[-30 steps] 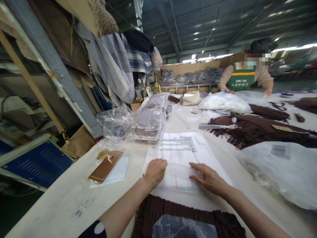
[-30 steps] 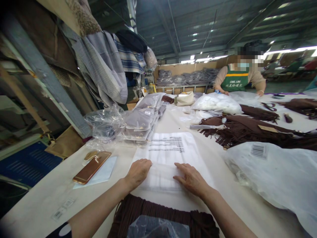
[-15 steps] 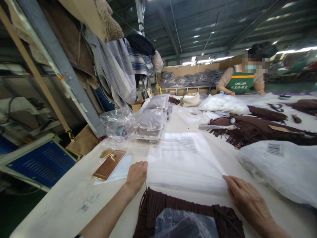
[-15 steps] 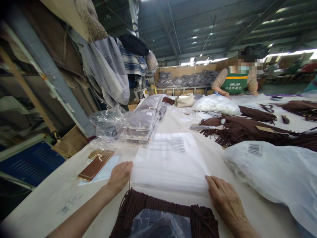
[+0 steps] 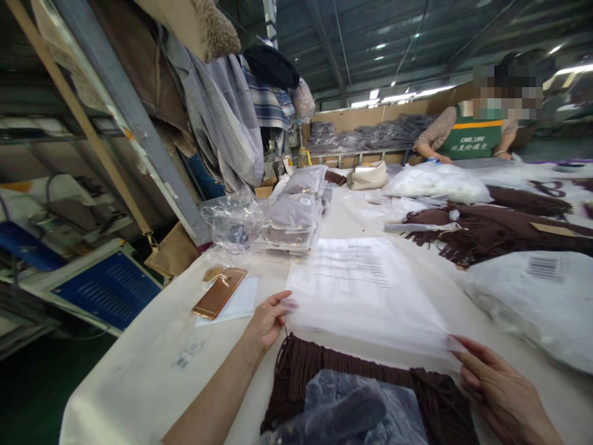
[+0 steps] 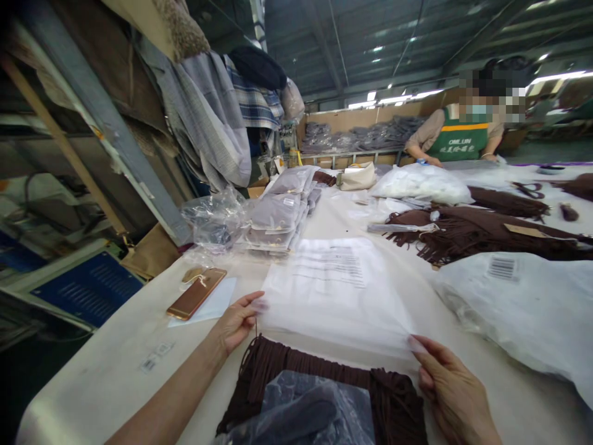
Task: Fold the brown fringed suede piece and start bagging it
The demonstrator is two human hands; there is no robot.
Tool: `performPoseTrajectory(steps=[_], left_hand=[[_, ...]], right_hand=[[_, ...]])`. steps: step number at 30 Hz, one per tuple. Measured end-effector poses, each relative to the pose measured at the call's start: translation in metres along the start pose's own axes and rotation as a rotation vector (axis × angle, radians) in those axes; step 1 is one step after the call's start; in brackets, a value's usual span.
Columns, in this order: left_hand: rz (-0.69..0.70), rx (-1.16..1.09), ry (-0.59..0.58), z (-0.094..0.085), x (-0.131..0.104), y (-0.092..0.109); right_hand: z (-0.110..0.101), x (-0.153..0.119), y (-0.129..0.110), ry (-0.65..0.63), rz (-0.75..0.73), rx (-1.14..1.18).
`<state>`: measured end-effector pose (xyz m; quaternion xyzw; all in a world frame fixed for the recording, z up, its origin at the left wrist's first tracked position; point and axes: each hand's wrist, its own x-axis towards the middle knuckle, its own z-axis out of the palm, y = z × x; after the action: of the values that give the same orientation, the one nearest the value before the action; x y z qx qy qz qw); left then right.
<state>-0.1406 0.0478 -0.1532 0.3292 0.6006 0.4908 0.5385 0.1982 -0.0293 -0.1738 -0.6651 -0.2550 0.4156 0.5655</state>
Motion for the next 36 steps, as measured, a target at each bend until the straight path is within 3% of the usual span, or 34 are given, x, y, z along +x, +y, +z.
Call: performPoseTrajectory(steps=[2, 4, 7, 10, 13, 18, 21, 28, 36], left_hand=[[-0.009, -0.057, -0.006, -0.004, 0.002, -0.003], [-0.002, -0.092, -0.001, -0.007, 0.004, -0.008], [0.040, -0.114, 0.008, -0.008, 0.007, -0.015], [0.114, -0.078, 0.000, -0.008, 0.008, -0.018], [0.196, 0.059, -0.030, -0.009, 0.004, -0.020], [0.315, 0.385, -0.076, -0.014, -0.018, -0.026], [0.334, 0.482, -0.013, -0.018, -0.032, -0.031], [0.228, 0.687, 0.145, -0.017, -0.061, -0.032], [0.045, 0.731, 0.112, -0.023, -0.090, -0.034]], right_hand=[[0.005, -0.001, -0.003, -0.044, 0.194, 0.283], [0.007, 0.001, -0.006, -0.043, 0.324, 0.410], [0.006, 0.006, -0.008, -0.029, 0.384, 0.478], [0.004, 0.009, -0.003, -0.024, 0.338, 0.466], [0.001, 0.005, 0.005, -0.036, 0.248, 0.302], [-0.012, -0.011, 0.012, -0.073, -0.043, -0.435], [-0.022, -0.021, 0.017, -0.068, -0.134, -0.681], [-0.031, -0.041, 0.024, -0.087, -0.056, -0.758], [-0.048, -0.073, 0.030, -0.075, 0.039, -0.758]])
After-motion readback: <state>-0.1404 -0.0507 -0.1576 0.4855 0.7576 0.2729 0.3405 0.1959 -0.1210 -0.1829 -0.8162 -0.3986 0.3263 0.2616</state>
